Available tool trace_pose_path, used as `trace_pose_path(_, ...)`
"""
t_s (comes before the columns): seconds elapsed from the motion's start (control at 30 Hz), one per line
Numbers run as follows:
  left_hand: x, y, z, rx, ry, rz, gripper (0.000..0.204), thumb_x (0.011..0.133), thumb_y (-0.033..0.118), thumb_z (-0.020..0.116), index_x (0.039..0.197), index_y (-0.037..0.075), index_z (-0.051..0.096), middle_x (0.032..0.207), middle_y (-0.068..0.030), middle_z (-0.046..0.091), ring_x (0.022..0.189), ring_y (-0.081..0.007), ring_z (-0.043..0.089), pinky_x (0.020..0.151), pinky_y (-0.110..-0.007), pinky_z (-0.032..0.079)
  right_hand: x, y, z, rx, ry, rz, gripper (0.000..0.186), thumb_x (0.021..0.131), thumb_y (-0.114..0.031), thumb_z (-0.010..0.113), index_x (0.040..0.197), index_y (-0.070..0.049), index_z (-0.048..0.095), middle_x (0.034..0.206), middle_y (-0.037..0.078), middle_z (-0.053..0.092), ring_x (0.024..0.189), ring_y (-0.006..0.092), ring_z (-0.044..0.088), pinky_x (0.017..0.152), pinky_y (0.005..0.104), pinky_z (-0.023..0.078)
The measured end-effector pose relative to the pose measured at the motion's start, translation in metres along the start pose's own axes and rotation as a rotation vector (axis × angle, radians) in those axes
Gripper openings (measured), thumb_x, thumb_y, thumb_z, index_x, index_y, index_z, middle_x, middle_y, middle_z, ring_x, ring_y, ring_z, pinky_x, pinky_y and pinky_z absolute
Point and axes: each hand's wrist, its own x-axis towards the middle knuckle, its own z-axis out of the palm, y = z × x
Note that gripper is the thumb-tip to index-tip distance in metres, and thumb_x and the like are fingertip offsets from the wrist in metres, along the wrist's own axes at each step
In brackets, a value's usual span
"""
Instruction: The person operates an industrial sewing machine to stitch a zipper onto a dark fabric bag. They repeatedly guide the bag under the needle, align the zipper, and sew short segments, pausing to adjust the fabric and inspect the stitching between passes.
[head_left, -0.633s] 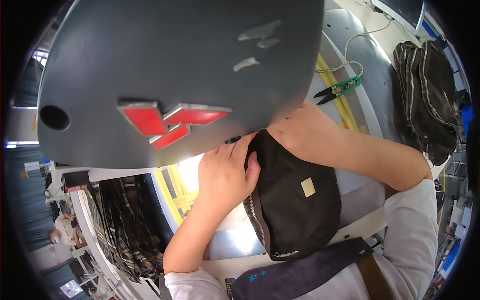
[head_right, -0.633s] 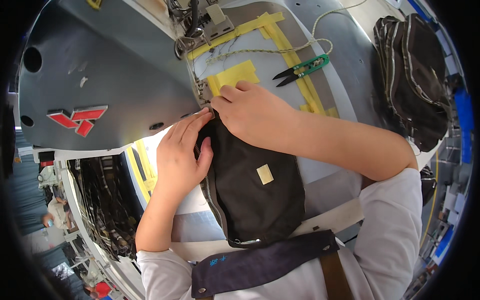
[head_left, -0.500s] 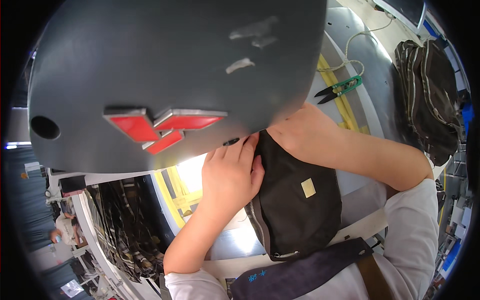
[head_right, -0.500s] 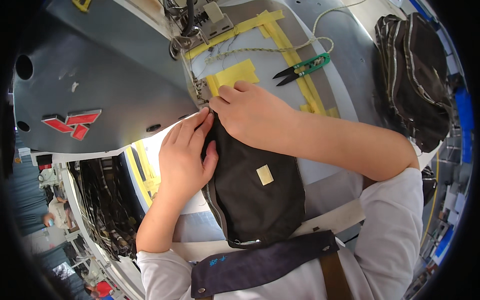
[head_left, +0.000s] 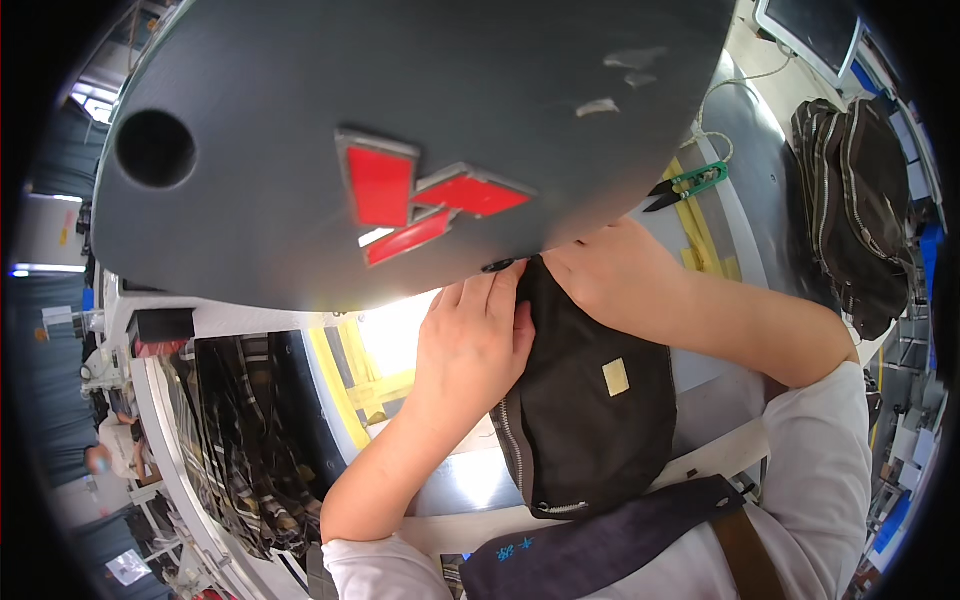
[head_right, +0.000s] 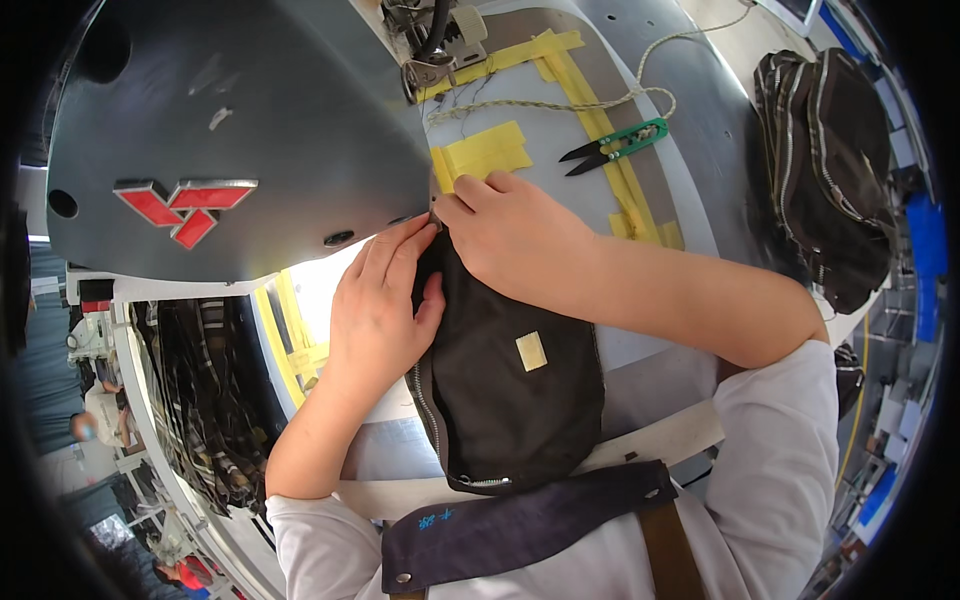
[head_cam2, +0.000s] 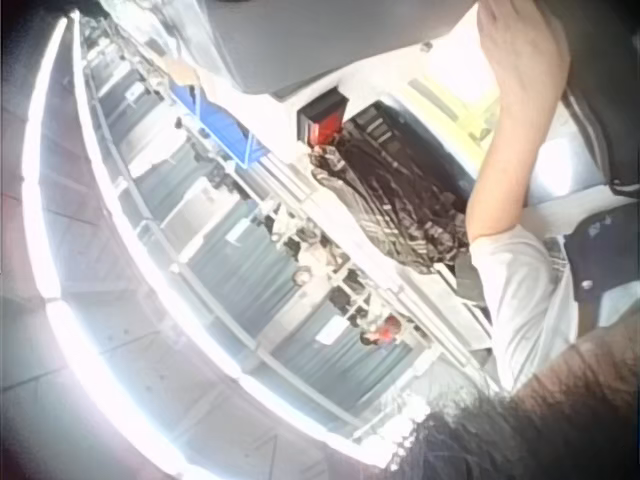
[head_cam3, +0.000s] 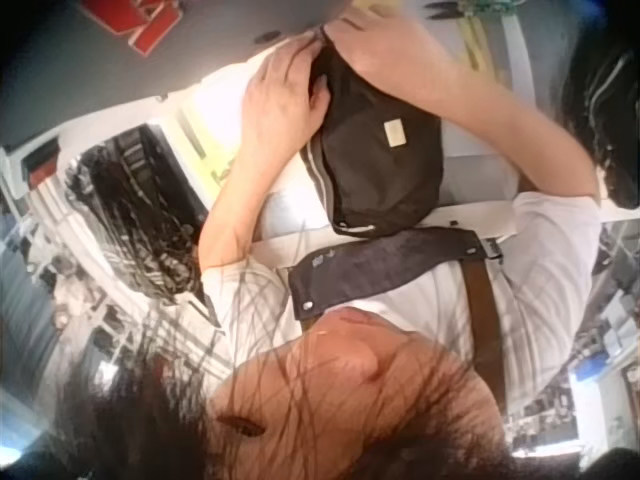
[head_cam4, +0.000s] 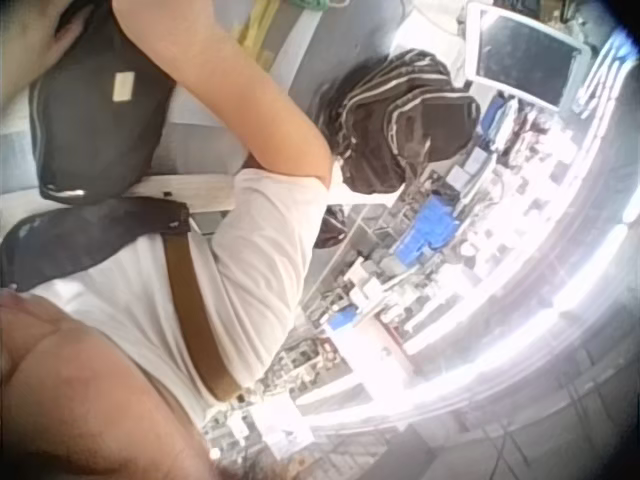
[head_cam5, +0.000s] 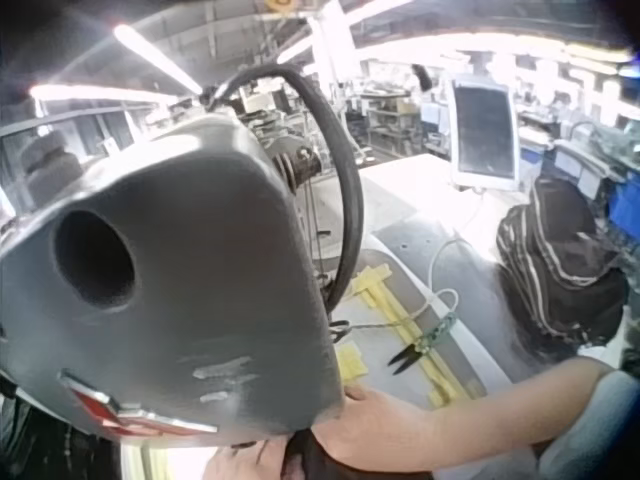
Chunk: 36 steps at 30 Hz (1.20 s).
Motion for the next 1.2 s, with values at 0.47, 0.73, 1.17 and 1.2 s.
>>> trace_pose_path(0.47,0.003,-0.004,-0.003,0.036,0.016,0.042,0.04,0.07,0.003,0.07,0.109,0.001,0.064,0.114,-0.0085,0.064,0.098,-0.0279,0.063,0.084,-0.037,0.051,-0.002,0.007,0.006,0.113,0.084,0.058,0.024,0.073,-0.015,0.061,0.092,-0.001,0.067,0.09,0.003,0.055,0.085,0.0162,0.054,0.069,0.0282,0.046)
trace_pose_path(0.73,0.004,-0.004,-0.005,0.054,-0.002,0.041,0.039,0.07,0.006,0.071,0.109,0.003,0.065,0.114,-0.0074,0.064,0.098,-0.0269,0.063,0.086,-0.038,0.049,0.0,0.008,0.0,0.075,0.063,0.027,0.02,0.073,-0.015,0.061,0.087,-0.002,0.068,0.088,0.002,0.055,0.085,0.0162,0.054,0.071,0.0277,0.046)
trace_pose_path(1.17,0.007,-0.007,-0.007,0.046,-0.033,0.012,0.038,0.072,0.007,0.07,0.11,0.004,0.065,0.116,-0.0059,0.064,0.101,-0.0265,0.063,0.089,-0.038,0.048,0.0,0.009,0.004,0.035,0.037,0.022,0.013,0.072,-0.015,0.062,0.078,-0.005,0.069,0.09,0.002,0.055,0.084,0.0169,0.054,0.07,0.0281,0.046)
trace_pose_path(1.2,0.006,-0.007,-0.007,0.042,-0.034,0.003,0.038,0.072,0.007,0.07,0.11,0.004,0.065,0.116,-0.0059,0.064,0.101,-0.0265,0.063,0.089,-0.038,0.048,0.0,0.009,0.003,0.025,0.033,0.028,0.013,0.072,-0.014,0.062,0.078,-0.005,0.069,0.09,0.002,0.055,0.084,0.0169,0.054,0.07,0.0281,0.046)
